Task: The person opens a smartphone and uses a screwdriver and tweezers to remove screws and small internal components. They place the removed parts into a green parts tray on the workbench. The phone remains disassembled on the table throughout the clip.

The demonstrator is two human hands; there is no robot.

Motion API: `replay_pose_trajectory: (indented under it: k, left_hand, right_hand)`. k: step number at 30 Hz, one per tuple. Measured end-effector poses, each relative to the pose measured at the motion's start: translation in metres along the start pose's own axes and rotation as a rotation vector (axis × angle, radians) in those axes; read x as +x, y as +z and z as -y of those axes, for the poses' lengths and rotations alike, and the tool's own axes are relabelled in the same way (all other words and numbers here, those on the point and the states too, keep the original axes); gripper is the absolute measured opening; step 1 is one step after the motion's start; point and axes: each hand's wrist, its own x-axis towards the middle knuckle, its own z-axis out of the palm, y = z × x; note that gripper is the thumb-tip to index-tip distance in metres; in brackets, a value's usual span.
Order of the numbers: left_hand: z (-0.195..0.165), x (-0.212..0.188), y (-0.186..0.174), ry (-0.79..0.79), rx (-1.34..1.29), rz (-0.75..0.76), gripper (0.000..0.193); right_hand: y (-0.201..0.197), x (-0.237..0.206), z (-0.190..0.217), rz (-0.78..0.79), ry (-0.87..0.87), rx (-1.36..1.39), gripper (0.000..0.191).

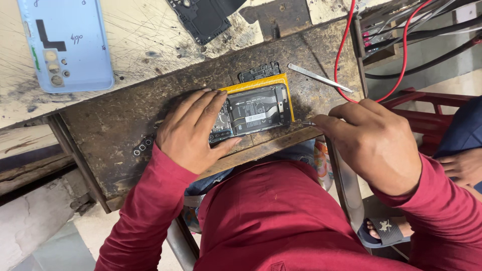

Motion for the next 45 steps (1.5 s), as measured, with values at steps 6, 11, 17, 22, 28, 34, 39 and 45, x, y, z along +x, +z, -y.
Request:
replay_pose_trajectory:
  k: [6, 11, 17, 22, 28, 34, 39, 45]
  left_hand:
    - [0.001, -0.001, 0.001, -0.006, 0.006, -0.013, 0.079]
    - [0.001, 0.001, 0.001, -0.013, 0.002, -0.026, 0.079]
    - [0.0, 0.002, 0.003, -0.031, 0.004, -0.042, 0.081]
    - [0.003, 0.002, 0.006, -0.039, 0.013, -0.035, 0.081]
    - [0.005, 0.003, 0.008, -0.018, 0.022, -0.051, 0.081]
    - [0.006, 0.001, 0.01, -0.029, 0.019, -0.046, 0.082]
    - [0.006, 0.0, 0.011, -0.039, 0.023, -0.068, 0.081]
    - [0.004, 0.001, 0.008, -0.032, 0.034, -0.078, 0.08]
  right_hand:
    - [-0.003, 0.005, 0.014, 0.059, -0.049, -0.148, 0.042]
    - [-0.002, 0.02, 0.019, 0.143, -0.289, -0.455, 0.023]
    - [-0.004, 0.035, 0.008, 0.133, -0.527, -0.466, 0.014]
    - [-0.006, 0.037, 0.011, 0.16, -0.444, -0.596, 0.017]
    - [-0.011, 0.042, 0.008, 0.116, -0.474, -0.518, 0.021]
    - [-0.015, 0.043, 0.009, 0.172, -0.455, -0.401, 0.021]
    - [-0.016, 0.043, 0.01, 0.127, -0.533, -0.374, 0.016]
    - [-0.016, 0.042, 0.006, 0.181, -0.444, -0.304, 0.033]
